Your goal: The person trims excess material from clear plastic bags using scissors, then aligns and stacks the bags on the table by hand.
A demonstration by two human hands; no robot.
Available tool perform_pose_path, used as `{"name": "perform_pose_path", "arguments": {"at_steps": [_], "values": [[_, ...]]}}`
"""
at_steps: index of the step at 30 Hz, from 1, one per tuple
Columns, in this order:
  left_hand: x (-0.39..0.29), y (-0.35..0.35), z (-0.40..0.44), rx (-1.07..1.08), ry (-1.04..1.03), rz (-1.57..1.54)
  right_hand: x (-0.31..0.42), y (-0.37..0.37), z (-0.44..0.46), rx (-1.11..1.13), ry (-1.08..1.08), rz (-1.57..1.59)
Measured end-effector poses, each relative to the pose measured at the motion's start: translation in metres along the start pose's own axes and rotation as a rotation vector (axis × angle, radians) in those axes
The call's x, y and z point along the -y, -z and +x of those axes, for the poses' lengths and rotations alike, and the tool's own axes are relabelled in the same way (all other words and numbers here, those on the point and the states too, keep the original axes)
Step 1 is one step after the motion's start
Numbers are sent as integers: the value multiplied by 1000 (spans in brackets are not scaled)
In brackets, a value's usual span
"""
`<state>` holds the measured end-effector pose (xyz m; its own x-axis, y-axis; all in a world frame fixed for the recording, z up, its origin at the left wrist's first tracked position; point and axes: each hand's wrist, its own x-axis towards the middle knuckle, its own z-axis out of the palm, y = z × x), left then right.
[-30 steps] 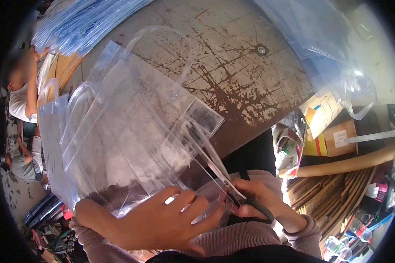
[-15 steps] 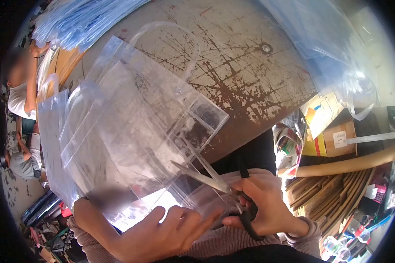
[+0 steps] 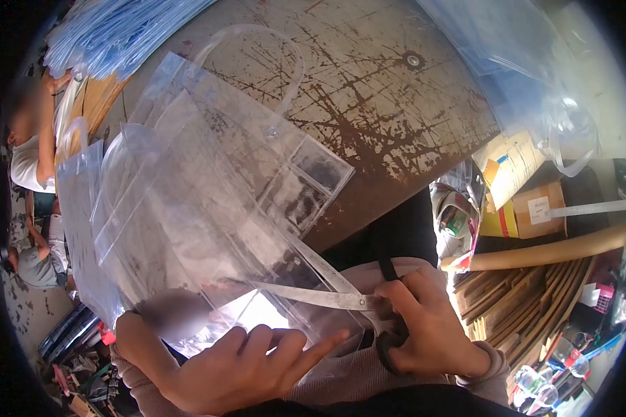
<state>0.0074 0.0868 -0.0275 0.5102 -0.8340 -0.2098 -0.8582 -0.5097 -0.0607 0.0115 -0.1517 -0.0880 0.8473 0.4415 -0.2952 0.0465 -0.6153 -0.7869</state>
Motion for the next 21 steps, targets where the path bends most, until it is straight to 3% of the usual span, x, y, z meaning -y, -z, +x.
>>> {"name": "perform_pose_path", "arguments": {"at_steps": [15, 18, 20, 21], "values": [[2, 3, -2, -10, -27, 11, -9, -14, -1, -159, 53, -55], [8, 4, -1, 3, -43, -4, -13, -10, 1, -88, 75, -41], [13, 5, 2, 24, -63, -29, -11, -7, 3, 66, -66, 263], [16, 7, 5, 16, -81, -18, -14, -8, 2, 67, -65, 263]]}}
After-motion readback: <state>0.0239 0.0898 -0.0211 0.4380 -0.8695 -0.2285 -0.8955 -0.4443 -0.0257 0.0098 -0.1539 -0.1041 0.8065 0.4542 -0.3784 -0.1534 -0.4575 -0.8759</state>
